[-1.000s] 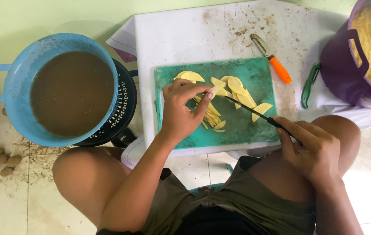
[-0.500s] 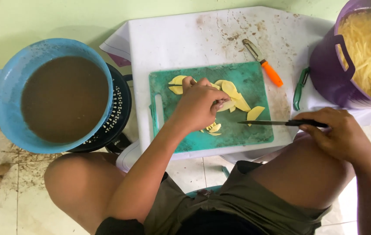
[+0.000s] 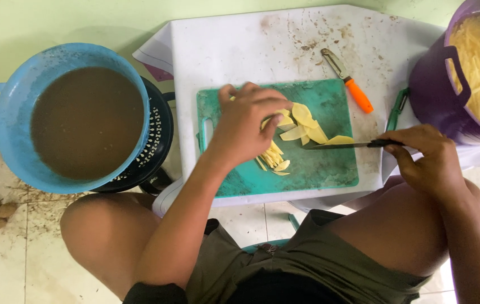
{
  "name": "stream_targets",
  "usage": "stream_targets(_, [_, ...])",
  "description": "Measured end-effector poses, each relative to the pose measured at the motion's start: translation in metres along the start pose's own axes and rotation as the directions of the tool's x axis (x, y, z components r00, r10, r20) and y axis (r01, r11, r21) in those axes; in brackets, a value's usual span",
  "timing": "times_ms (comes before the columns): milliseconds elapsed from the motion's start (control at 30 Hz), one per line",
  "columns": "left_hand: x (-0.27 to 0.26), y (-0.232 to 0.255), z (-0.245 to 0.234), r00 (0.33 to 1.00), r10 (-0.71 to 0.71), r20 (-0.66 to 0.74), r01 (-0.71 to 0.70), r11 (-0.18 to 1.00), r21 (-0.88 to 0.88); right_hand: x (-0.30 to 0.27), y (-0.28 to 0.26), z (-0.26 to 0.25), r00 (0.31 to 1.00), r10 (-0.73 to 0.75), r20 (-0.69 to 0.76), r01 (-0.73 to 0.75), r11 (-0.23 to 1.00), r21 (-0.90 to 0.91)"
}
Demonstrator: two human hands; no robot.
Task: Cutting peeled potato slices into thin strips using a knife on a cutting board while sitting on the floor.
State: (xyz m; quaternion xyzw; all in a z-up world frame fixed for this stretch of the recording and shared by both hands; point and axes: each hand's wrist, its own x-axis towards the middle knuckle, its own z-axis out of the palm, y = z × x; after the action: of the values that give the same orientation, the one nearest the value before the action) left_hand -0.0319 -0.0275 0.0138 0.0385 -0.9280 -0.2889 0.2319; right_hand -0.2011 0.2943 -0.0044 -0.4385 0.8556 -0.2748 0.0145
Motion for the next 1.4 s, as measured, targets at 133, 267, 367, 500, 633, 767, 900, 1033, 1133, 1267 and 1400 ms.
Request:
stream_targets(133, [-0.010, 0.005, -0.042, 0.990, 0.024, -0.136, -0.025, 1.000, -0.004, 0.021, -0.004, 0.014, 0.994, -0.096, -0.051, 0.098, 0.995, 0.032])
stream_targets(267, [-0.027, 0.011, -0.068, 0.988, 0.009, -0.151, -0.005, 1.000, 0.028, 0.041, -0.013, 0.021, 0.990, -0.129, -0.053, 0.131, 0.991, 0.021])
stream_targets(367, [-0.041, 0.007, -0.069, 0.994, -0.026, -0.110, 0.032, 0.998, 0.049, 0.053, -0.013, 0.025, 0.988, -0.141, -0.059, 0.140, 0.990, -0.014])
stream_targets(500, [-0.052, 0.000, -0.057, 0.997, -0.033, -0.063, 0.041, 0.990, 0.139, 0.051, -0.017, 0.024, 0.983, -0.164, -0.086, 0.166, 0.986, 0.016])
stream_targets(633, [-0.052, 0.002, -0.046, 0.996, -0.092, 0.000, 0.092, 0.991, 0.092, 0.031, -0.025, 0.017, 0.977, -0.160, -0.140, 0.165, 0.986, 0.022])
stream_targets(767, [-0.058, -0.002, -0.030, 0.991, -0.093, 0.092, 0.081, 0.989, 0.128, 0.002, -0.024, 0.017, 0.972, -0.076, -0.221, 0.098, 0.991, 0.088])
stream_targets(900, [-0.063, -0.002, -0.022, 0.969, -0.137, 0.208, 0.115, 0.987, 0.114, -0.014, -0.051, 0.026, 0.974, -0.001, -0.226, 0.030, 0.992, 0.124])
stream_targets(1033, [-0.060, 0.012, -0.019, 0.982, -0.074, 0.172, 0.057, 0.993, 0.102, -0.017, -0.049, 0.023, 0.973, -0.029, -0.228, 0.043, 0.997, 0.056])
stream_targets(1133, [-0.061, 0.023, 0.001, 0.990, 0.062, 0.124, -0.085, 0.978, 0.191, -0.021, -0.048, 0.023, 0.969, -0.001, -0.249, 0.024, 0.996, 0.091])
stream_targets(1267, [-0.065, 0.024, 0.025, 0.963, 0.076, 0.258, -0.143, 0.957, 0.252, -0.023, -0.046, 0.024, 0.967, -0.014, -0.255, 0.039, 0.995, 0.093])
stream_targets(1400, [-0.062, 0.027, 0.025, 0.955, 0.101, 0.278, -0.181, 0.942, 0.281, -0.025, -0.043, 0.023, 0.963, 0.012, -0.270, 0.020, 0.993, 0.116])
